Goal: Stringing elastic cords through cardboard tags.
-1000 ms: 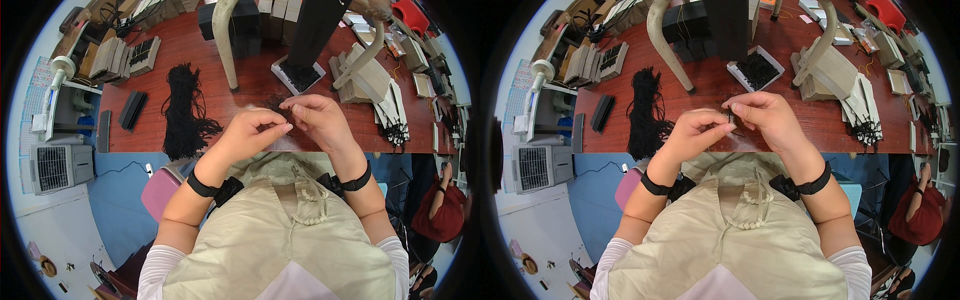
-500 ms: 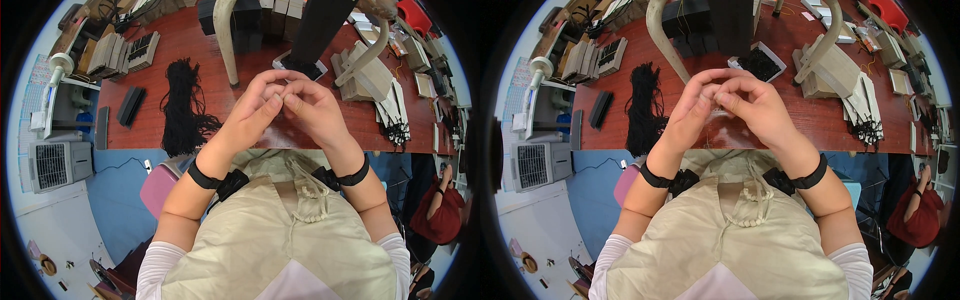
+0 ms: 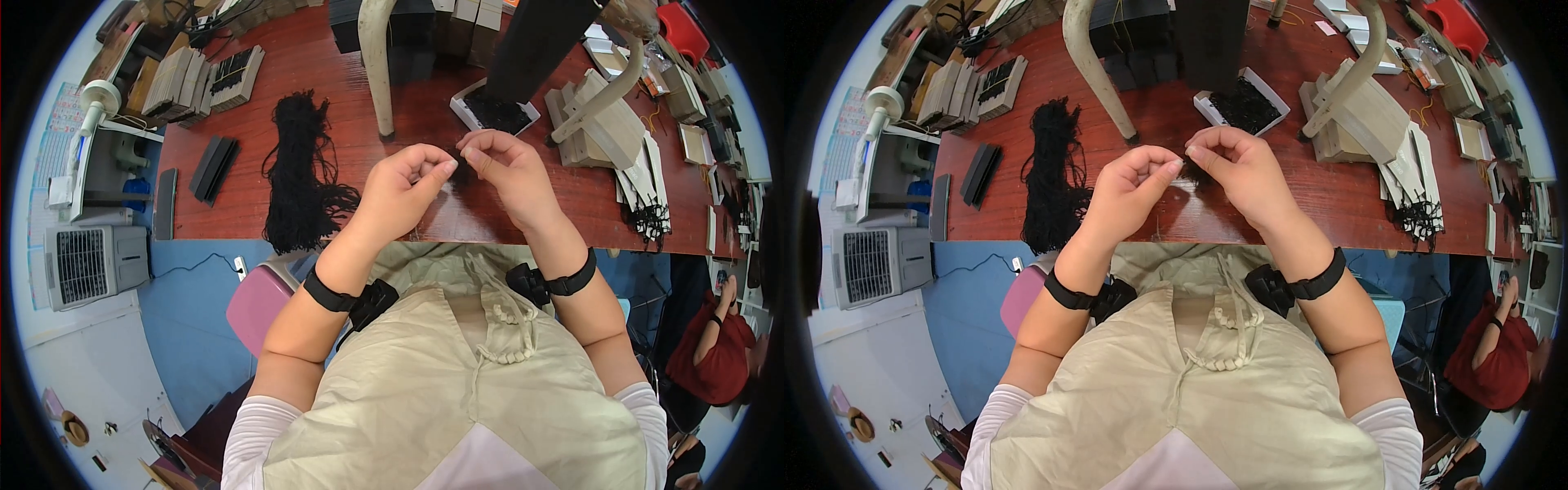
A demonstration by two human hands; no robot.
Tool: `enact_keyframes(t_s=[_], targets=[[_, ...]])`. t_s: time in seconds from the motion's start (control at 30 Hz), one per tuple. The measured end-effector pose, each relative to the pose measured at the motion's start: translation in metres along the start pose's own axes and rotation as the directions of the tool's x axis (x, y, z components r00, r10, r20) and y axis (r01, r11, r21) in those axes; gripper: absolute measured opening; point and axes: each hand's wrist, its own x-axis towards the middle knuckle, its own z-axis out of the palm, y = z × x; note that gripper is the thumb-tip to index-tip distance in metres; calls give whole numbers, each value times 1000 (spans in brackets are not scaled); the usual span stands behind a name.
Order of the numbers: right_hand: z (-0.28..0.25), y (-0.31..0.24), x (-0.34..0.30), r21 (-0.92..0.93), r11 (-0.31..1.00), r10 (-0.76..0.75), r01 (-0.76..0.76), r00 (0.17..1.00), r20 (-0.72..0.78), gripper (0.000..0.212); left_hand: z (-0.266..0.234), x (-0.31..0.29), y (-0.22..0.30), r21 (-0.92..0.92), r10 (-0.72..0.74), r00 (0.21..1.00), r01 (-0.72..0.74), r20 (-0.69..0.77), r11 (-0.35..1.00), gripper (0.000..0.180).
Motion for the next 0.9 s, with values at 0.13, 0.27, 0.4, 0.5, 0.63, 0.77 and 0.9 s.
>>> enact_keyframes(t_s=[0.13, 0.27, 0.4, 0.5, 0.63, 0.77, 0.9], targets=[[-4, 0, 2, -130, 986, 108, -106, 994, 7, 13, -1, -2, -5, 93, 40, 999, -41, 13, 995, 9], [-15, 10, -4, -907, 421, -35, -9, 999, -26, 12, -4, -3, -4, -80, -2, 1000, 0, -22, 997, 8], [-17, 27, -9, -920, 389, -163, 55, 987, -10, 13, -3, -4, -1, -171, -17, 1000, 16, -5, 985, 8], [-18, 30, -9, -927, 357, -176, 114, 983, 53, 14, -3, -5, -2, -166, -28, 1000, 25, -13, 986, 8], [-23, 33, -11, -944, 271, -189, 186, 972, 137, 14, -5, -7, -3, -175, -25, 1000, 21, -18, 984, 8], [-29, 33, -9, -881, 391, -306, 266, 941, 148, 12, -6, -9, -1, -180, -36, 999, 32, -16, 983, 9], [-32, 27, -7, -738, 669, -154, 91, 988, -18, 7, -5, -10, -2, -220, -54, 998, 56, 13, 974, 8]])
